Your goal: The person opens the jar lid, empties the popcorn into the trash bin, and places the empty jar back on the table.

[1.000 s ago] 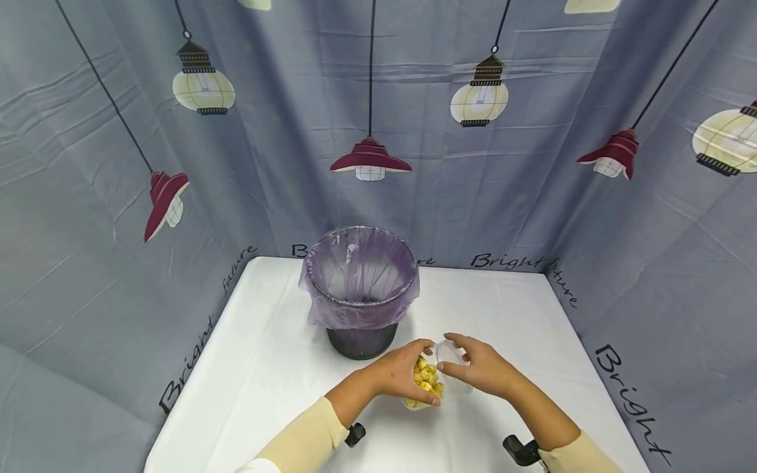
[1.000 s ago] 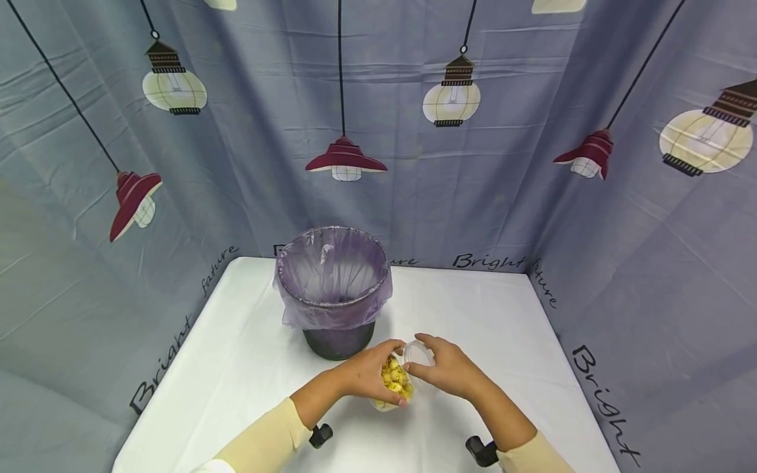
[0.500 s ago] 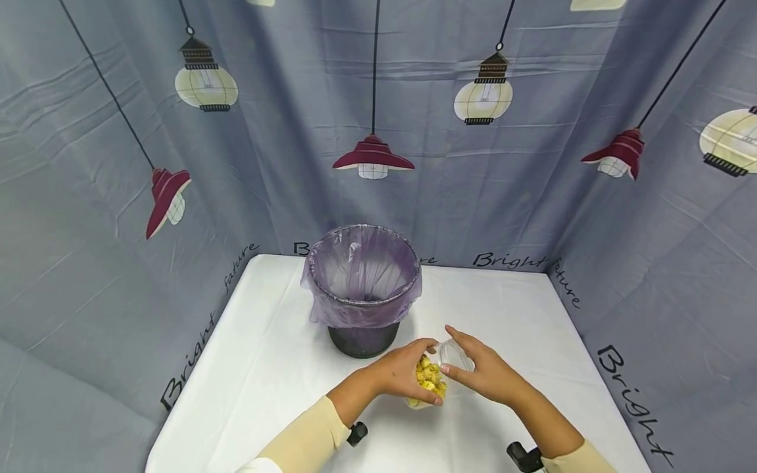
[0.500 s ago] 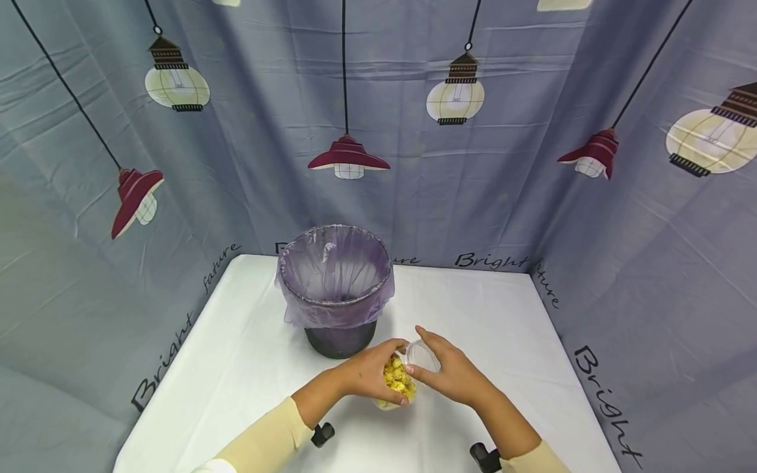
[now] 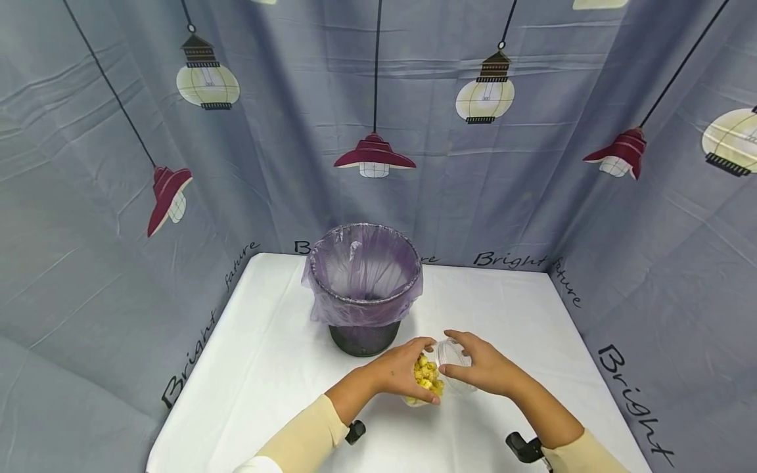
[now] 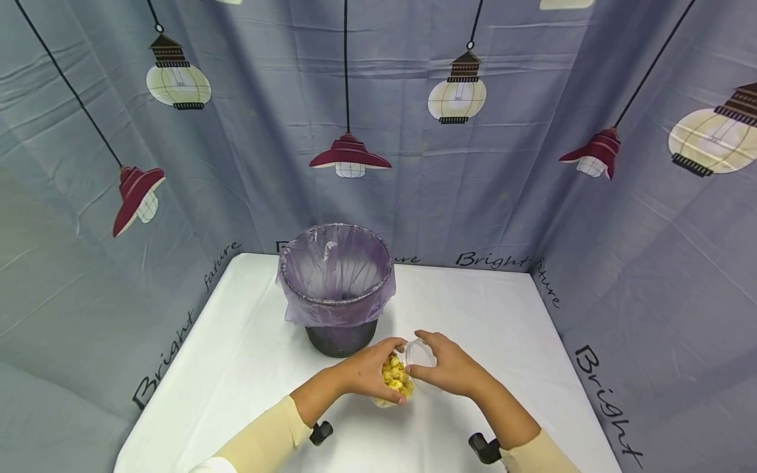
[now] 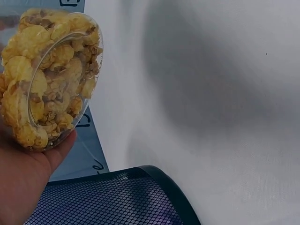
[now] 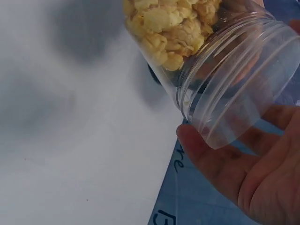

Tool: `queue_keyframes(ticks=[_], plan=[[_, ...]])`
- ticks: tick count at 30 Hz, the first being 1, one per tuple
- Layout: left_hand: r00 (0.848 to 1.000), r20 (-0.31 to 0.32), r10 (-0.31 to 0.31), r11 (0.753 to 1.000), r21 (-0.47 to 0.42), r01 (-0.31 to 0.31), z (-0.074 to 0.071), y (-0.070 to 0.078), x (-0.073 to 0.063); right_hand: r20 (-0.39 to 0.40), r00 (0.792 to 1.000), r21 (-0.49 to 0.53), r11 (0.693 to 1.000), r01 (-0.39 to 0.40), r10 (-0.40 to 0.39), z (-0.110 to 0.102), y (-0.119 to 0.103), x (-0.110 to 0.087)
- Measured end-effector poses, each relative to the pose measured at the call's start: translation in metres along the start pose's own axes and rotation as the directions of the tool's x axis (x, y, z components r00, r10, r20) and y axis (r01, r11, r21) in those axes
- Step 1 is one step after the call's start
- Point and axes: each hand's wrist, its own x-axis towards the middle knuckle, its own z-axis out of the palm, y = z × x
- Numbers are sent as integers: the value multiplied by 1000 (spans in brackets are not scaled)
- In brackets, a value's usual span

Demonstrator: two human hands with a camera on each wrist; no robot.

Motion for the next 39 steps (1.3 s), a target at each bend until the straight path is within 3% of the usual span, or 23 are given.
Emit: queue_keyframes(ticks=[9,14,20,29,33,39], plan=[[999,-38,-5,1000,-14,5,-1,-2,-3,-113,991,-83,995,57,-67,-15,5,-3],[998,-63,-16,1000,-9,15,0,-5,-6,-222,975,-143,989,-46,13,-24,31,3],[996,-91,-9,1000,5,9,2,-5,-7,-317,937,-183,960,-210,145,-18,89,13],[996,-89,-10,1000,-26,7,6,-2,-8,-291,893,-192,893,-407,344,21,164,25],[997,-76,-19,999,-42,15,8,-5,-7,-261,876,-181,871,-456,404,35,175,30],[997,-76,-33,998,-50,29,9,-9,-6,-221,879,-166,872,-460,422,43,178,35]])
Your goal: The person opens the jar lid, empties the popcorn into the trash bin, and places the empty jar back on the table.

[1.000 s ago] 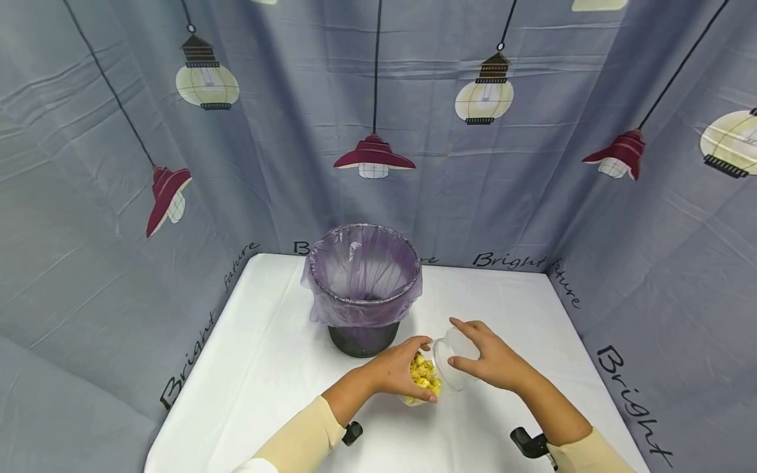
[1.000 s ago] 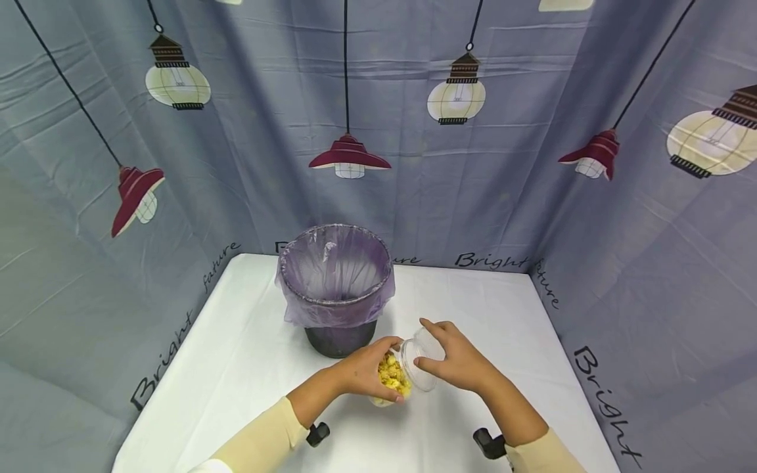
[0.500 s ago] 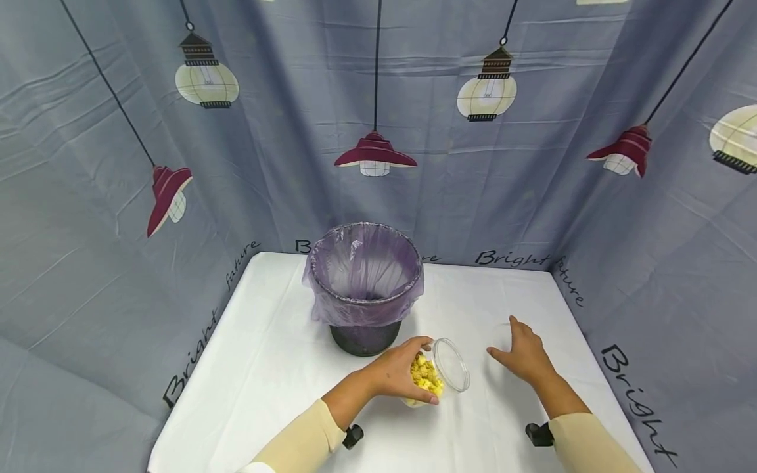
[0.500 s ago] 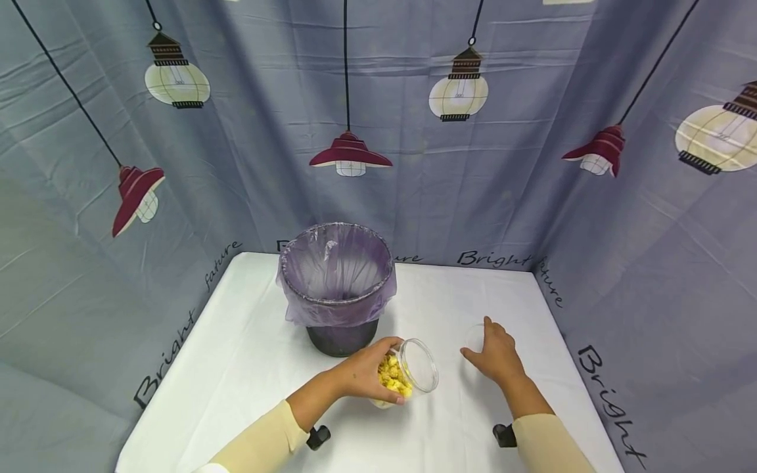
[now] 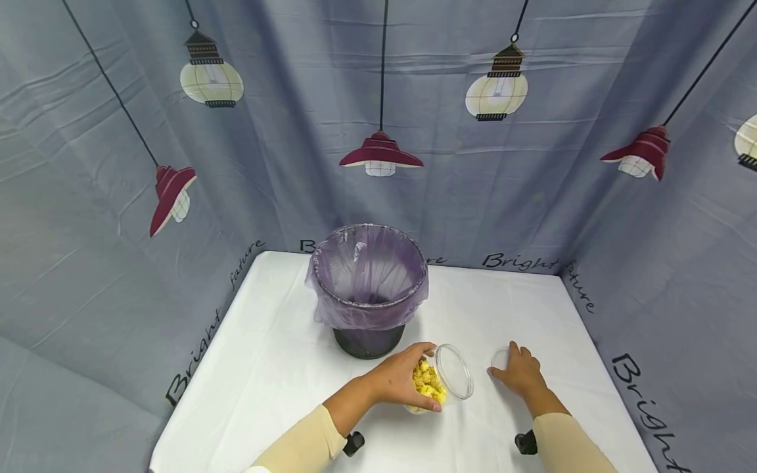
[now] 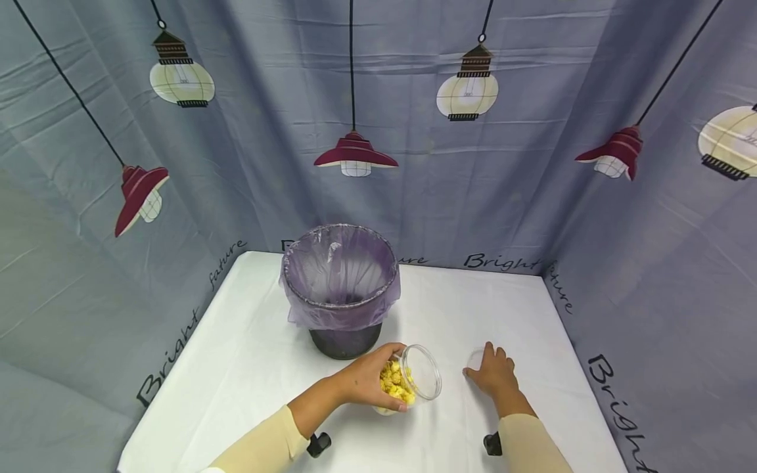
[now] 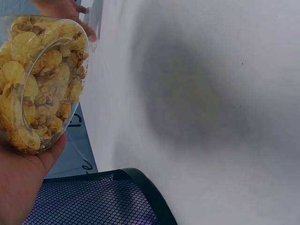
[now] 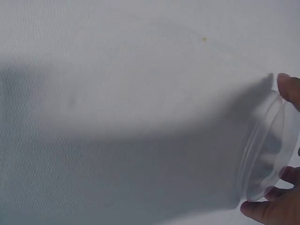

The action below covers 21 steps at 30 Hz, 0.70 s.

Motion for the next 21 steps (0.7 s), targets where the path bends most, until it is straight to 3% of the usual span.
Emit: queue_keyframes(ticks=[5,13,18,21], plan=[[1000,-20,-4,1000,-26,3,2,-3,-1,43,999,-7,1000,-3,3,3,-1,-1],[995,-104,-3,994,-109,-9,6,-4,-8,79,997,7,1000,-20,19,5,-5,-1],[986,-164,1,993,-119,-20,7,-3,-13,82,997,-6,1000,-17,18,8,-2,-1],[984,-177,-7,984,-179,-25,7,-4,-16,78,997,-8,1000,-8,8,7,-2,-2]])
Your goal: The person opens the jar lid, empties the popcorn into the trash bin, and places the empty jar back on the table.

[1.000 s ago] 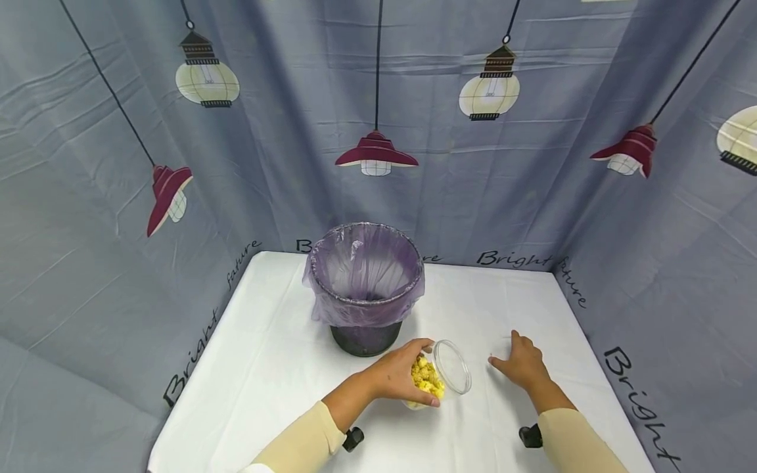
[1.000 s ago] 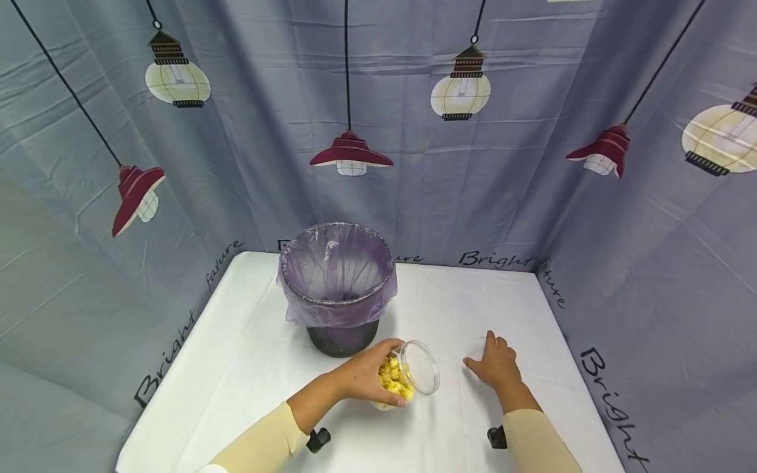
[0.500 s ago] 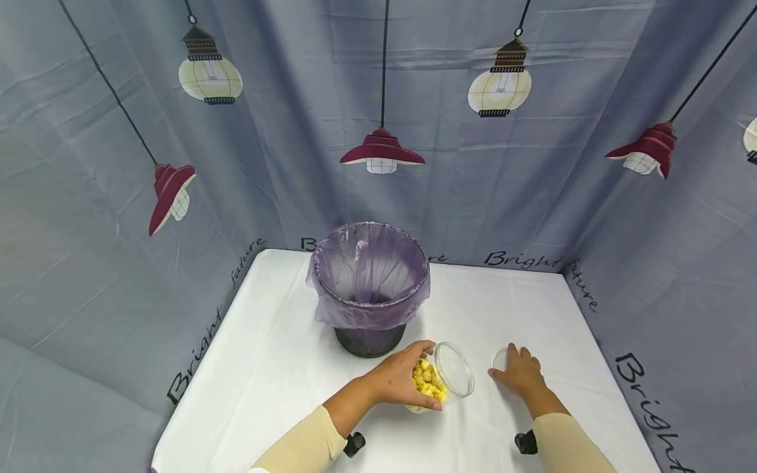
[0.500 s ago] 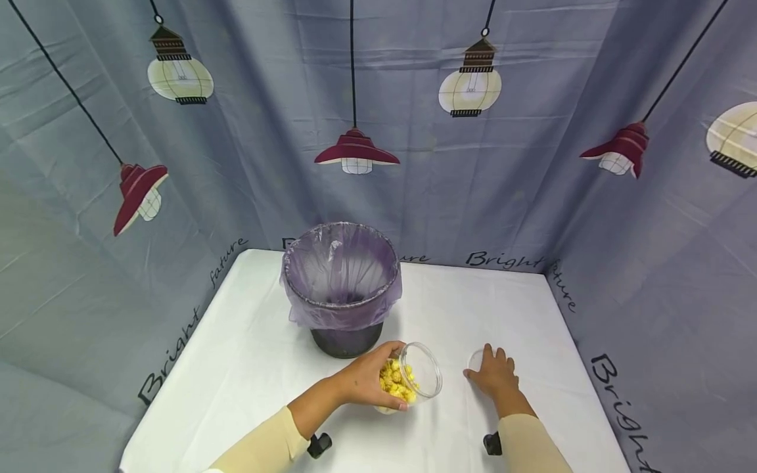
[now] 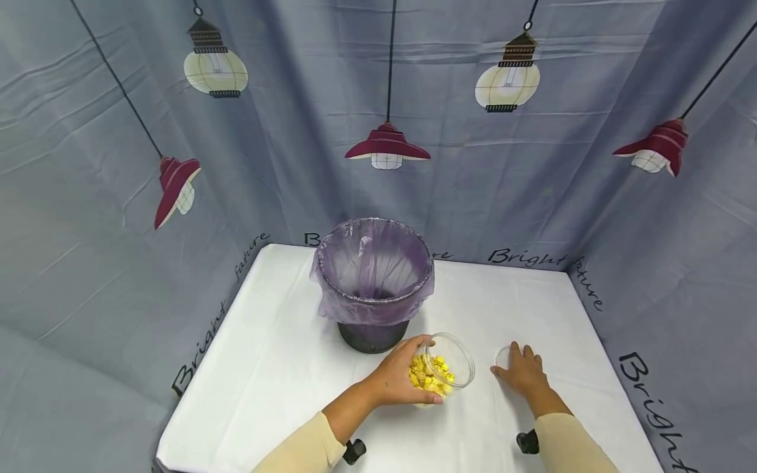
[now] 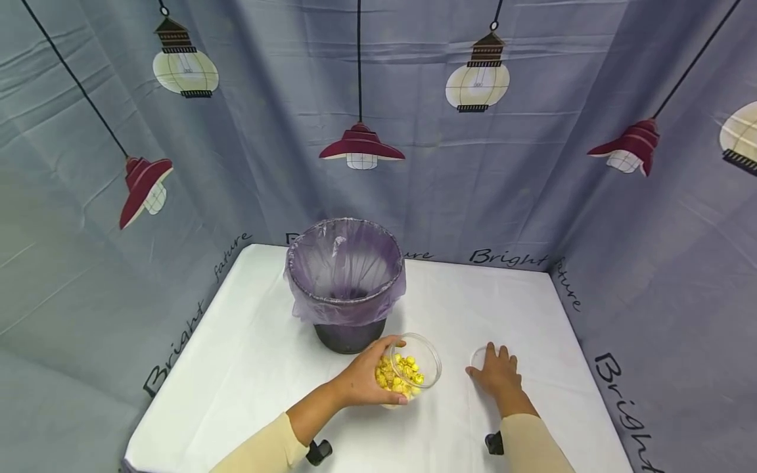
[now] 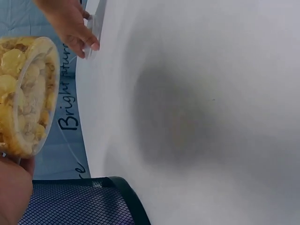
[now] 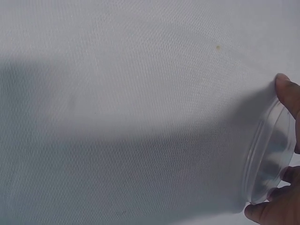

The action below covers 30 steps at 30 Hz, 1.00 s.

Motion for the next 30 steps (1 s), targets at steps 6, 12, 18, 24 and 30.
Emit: queue_keyframes(ticks=[6,12,18,24,30], plan=[[1000,2,-30,978,-205,29,-2,2,-12,8,1000,18,1000,-10,10,-3,-5,-2],[996,-7,-93,974,-208,89,-8,6,-22,5,1000,21,1000,-5,5,-1,-4,-1],[995,-33,-98,978,-190,90,-21,13,-30,8,1000,27,1000,-1,0,0,-3,-1],[994,-84,-73,985,-162,58,-43,18,-43,5,1000,33,999,-4,4,-2,0,-2],[987,-150,-59,984,-175,32,-70,19,-63,16,1000,43,999,7,-8,-3,0,-1]])
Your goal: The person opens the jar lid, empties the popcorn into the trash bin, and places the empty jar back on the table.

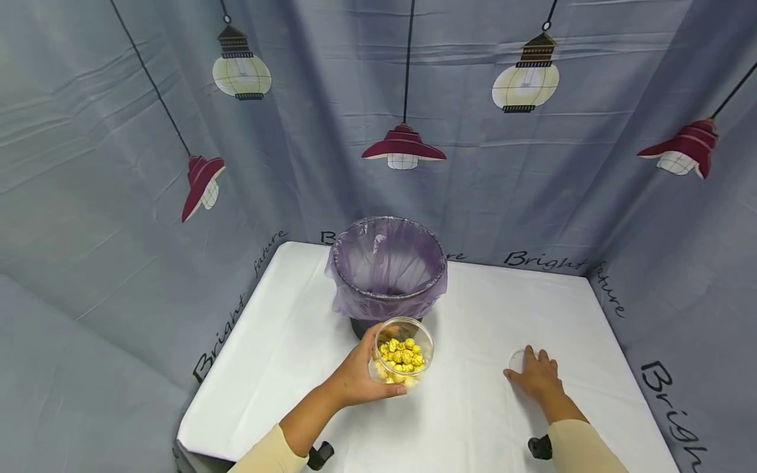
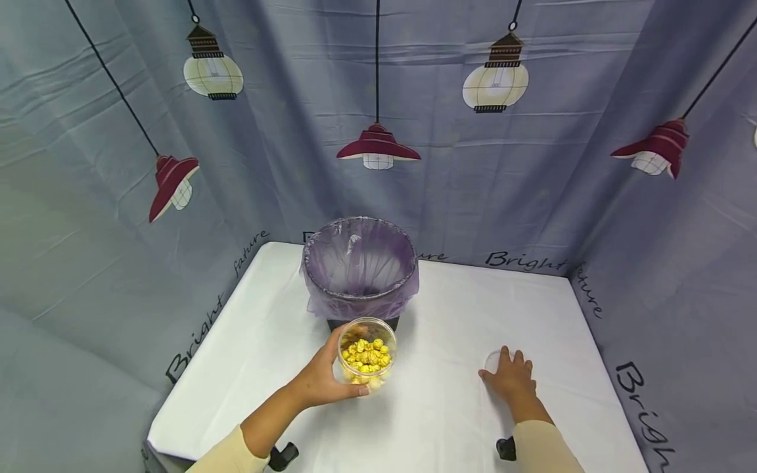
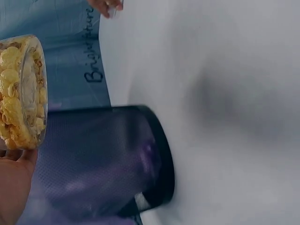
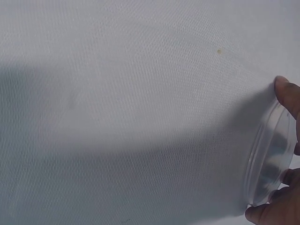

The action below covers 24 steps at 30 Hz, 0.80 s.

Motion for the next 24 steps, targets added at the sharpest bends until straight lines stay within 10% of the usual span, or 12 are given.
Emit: queue_keyframes(ticks=[10,18,24], plan=[[980,-194,-36,996,69,50,-56,2,-29,-11,1000,13,1000,21,-20,1,4,1],[930,-364,-56,985,134,112,-112,-1,-46,-6,1000,13,1000,23,-22,4,6,3],[917,-392,-78,986,108,130,-124,-3,-50,0,1000,-7,1000,7,-7,0,1,2]])
